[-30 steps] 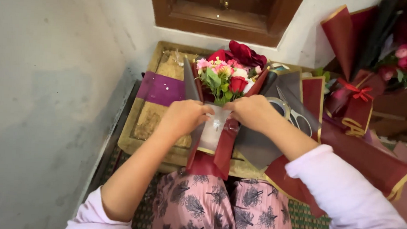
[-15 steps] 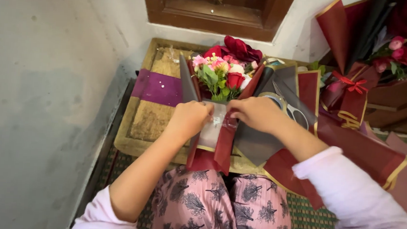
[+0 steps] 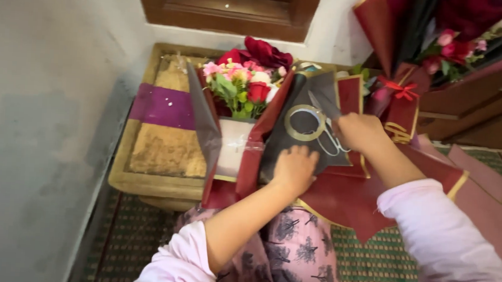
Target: Wrapping a bouquet of flowers with decorative paper and securing it with tape.
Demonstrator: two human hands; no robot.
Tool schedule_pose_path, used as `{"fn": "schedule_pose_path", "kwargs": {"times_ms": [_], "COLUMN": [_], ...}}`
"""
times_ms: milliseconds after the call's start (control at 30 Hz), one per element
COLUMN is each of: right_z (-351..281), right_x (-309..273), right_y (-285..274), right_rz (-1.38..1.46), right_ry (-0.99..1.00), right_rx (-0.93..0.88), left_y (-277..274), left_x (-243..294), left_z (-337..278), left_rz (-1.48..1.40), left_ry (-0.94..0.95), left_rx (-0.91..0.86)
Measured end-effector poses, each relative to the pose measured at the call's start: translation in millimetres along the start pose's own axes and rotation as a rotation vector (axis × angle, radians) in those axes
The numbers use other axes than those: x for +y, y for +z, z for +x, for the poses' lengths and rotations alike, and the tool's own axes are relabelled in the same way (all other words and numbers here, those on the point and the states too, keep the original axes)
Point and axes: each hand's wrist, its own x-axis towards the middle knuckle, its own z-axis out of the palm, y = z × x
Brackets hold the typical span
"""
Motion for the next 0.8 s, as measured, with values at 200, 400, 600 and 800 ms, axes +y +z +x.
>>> {"fn": "schedule_pose_path", "kwargs": {"times_ms": [200, 400, 600, 800], "right_z": [-5.5, -0.1, -12.9, -31.9], "right_x": [38.8, 38.0, 20.8, -12.3], "right_y": [31.8, 64.4, 55.8, 4.6], "right_rz": [0.160, 0.405, 0.277, 0.309], "right_ry": [0.058, -0.123, -0.088, -0.148], "right_rx": [-0.141, -0.443, -0.434, -0.160], "left_y": [-20.2, -42.4, -37.5, -70.0], "left_x": [-41.7, -49.2, -89.8, -105.9], "left_z": [-18.0, -10.7, 22.2, 19.8], "left_rz": [-0.002, 0.073, 0.121, -0.019], "left_ry": [-0.171, -0.092, -0.040, -0.167], "left_rx": [-0.170, -0.338, 0.044, 0.169]}}
